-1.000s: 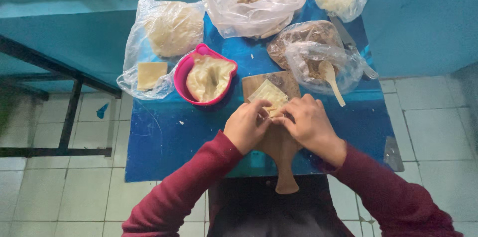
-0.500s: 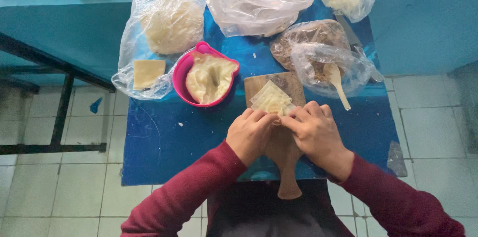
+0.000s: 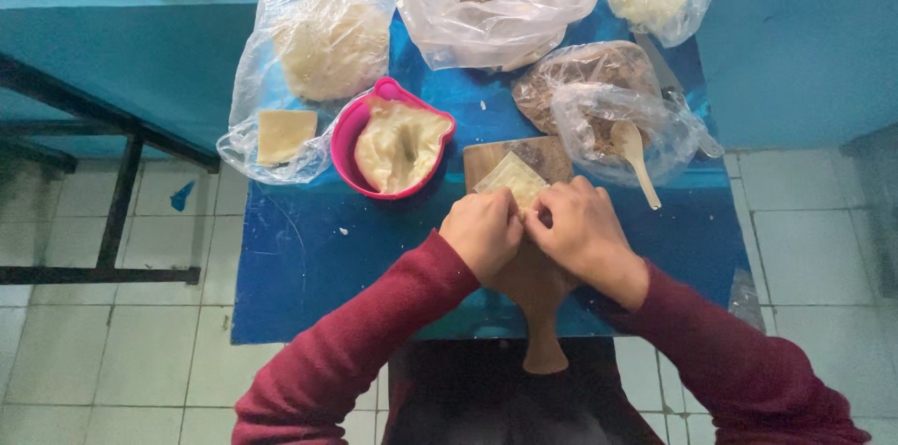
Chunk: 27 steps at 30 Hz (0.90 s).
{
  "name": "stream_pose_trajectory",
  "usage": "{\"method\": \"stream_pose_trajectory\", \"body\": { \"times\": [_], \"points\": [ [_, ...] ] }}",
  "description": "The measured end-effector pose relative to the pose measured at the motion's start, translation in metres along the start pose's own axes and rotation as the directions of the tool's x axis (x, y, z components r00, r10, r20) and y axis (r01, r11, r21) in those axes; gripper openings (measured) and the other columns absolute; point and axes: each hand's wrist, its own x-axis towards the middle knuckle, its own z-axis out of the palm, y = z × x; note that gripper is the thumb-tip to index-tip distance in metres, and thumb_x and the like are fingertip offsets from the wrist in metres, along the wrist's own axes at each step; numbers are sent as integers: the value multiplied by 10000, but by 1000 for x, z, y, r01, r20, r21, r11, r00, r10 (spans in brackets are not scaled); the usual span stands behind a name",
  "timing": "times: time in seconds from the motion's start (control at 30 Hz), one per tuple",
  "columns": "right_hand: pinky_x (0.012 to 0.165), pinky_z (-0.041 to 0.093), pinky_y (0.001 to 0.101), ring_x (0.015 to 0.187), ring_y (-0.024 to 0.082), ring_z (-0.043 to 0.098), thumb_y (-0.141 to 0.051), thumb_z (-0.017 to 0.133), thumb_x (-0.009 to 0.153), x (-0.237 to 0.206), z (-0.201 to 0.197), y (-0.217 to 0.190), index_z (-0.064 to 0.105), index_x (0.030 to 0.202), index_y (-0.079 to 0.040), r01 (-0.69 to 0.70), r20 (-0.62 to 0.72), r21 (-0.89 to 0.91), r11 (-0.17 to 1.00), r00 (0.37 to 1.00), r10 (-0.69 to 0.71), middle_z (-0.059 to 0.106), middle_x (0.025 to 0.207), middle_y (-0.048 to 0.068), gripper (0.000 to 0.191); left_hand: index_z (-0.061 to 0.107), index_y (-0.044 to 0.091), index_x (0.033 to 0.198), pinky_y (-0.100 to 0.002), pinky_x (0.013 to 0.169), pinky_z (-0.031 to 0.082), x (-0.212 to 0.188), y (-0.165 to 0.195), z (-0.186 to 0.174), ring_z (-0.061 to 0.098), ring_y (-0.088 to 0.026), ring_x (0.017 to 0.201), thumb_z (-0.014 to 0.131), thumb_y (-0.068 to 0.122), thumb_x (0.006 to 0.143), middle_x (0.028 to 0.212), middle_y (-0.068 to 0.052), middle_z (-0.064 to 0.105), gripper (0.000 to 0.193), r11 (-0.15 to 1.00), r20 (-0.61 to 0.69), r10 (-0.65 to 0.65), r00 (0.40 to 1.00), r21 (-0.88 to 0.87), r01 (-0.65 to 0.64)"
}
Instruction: The person wraps filled pastries at a blue table. They take square dough wrappers, spoon filling from a plastic bag onto a wrapper, fold it into a triangle, press the edges closed, and stack the folded pieces on a wooden board, repeating the cycle.
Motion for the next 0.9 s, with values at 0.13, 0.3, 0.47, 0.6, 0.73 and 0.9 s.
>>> {"method": "stream_pose_trajectory", "body": {
  "times": [0.13, 0.3, 0.47, 0.6, 0.73, 0.9],
  "points": [
    [778, 443, 475, 895, 307, 611, -328, 738, 802, 4, -5, -4, 705, 745, -129, -79, 57, -76, 994, 995, 83, 694, 825, 55, 209, 646, 56, 821, -490, 799, 519, 6, -4, 0, 669, -383, 861, 669, 159, 838, 827, -173, 690, 107, 997, -22, 73, 997, 15, -73],
    [784, 446, 455, 895, 306, 586, -212, 702, 793, 2, -13, 5, 685, 923, -124, 172, -41, 77, 982, 985, -169, 664, 875, 52, 158, 642, 26, 892, -472, 800, 481, 1, -8, -8, 594, -402, 894, 673, 93, 733, 892, -179, 648, 175, 966, -157, 257, 953, 46, -253],
    [801, 452, 438, 937, 297, 593, -112, 677, 779, -1, -10, 8, 704, 952, -140, 310, -54, 13, 951, 950, -308, 669, 918, 44, 177, 661, 88, 883, -450, 876, 496, -3, -8, -10, 609, -353, 972, 645, 59, 839, 927, -126, 652, 55, 976, -36, 218, 975, 17, -218],
    [777, 439, 438, 912, 298, 589, -165, 712, 739, -8, -15, 9, 716, 963, -121, 334, -44, 32, 942, 942, -333, 677, 925, 47, 228, 667, 80, 913, -448, 866, 499, -6, -8, -13, 601, -361, 984, 678, 84, 784, 944, -136, 643, 130, 961, -8, 274, 962, 41, -274],
    [794, 435, 421, 904, 274, 589, -173, 713, 831, -8, -15, 5, 719, 937, -134, 298, -74, 64, 953, 953, -293, 682, 917, 21, 113, 660, 68, 922, -448, 854, 494, -9, -5, -15, 596, -364, 978, 694, 110, 801, 944, -143, 637, 132, 956, -10, 292, 956, 36, -291],
    [788, 447, 420, 880, 281, 594, -172, 723, 812, -5, -13, 7, 741, 888, -128, 242, -61, 118, 963, 970, -236, 695, 884, 29, 89, 670, 72, 928, -438, 870, 501, -11, -3, -15, 608, -349, 971, 657, 73, 834, 932, -129, 646, 95, 960, -19, 270, 963, 76, -268]
  ]
}}
